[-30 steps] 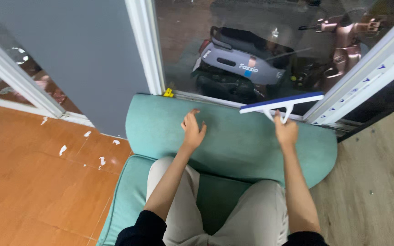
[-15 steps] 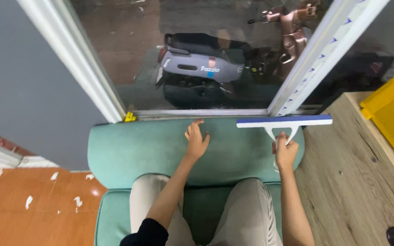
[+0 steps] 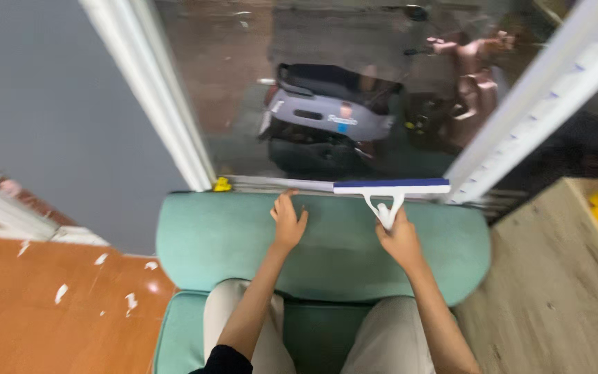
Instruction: The person cleans a window and then a mirror using a squeegee with a spray attachment, spraying liquid and wiping the surfaces from top to bottom.
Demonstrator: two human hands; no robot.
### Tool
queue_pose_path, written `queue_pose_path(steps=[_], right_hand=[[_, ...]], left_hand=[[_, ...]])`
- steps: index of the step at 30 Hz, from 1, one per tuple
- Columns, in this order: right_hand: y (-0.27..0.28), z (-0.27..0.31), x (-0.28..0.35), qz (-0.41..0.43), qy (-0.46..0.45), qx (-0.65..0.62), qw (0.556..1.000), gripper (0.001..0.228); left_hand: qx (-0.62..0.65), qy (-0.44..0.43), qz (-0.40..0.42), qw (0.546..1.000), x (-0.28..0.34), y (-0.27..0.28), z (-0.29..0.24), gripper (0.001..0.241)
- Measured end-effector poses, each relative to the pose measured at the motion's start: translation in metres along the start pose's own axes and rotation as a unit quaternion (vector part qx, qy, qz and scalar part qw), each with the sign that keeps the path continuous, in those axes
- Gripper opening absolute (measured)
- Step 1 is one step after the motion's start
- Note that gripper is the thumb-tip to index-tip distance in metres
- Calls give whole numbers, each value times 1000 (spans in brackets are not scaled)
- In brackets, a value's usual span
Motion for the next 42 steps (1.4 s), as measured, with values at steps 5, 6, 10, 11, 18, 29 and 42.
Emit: queue_pose_path(steps=[5, 6, 10, 11, 18, 29, 42], right_hand=[[-75, 55, -29, 127, -37, 92, 987, 47], [-90, 70, -32, 121, 12, 81, 989, 46], [-139, 124, -45, 104, 144, 35, 983, 44], [-150, 135, -47, 99, 166, 60, 979, 44], [-239, 176, -90, 139, 187, 218, 948, 35], [-358, 178, -143, 223, 168, 305, 911, 57], [-252, 115, -138, 177, 107, 330, 921, 60]], left_hand=[[-74, 10, -41, 996, -20, 65, 50, 61], [-85, 18, -45, 995, -21, 79, 57, 60], [-146, -14, -59, 987, -35, 134, 79, 58], [-171, -6, -46, 984, -38, 145, 85, 54], [-331, -62, 21, 941, -64, 189, 129, 66], [-322, -24, 87, 943, -64, 224, 128, 66], [-276, -11, 18, 961, -56, 195, 134, 56]])
Point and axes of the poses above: each hand's wrist, its own x-axis away from the middle knuckle, its own y-axis out of the back of the hand, z = x × y, the point moved 2 cm from there along -x, towards the middle knuckle, and after that the axes turned 1 degree about -x, right-handed, at the moved point
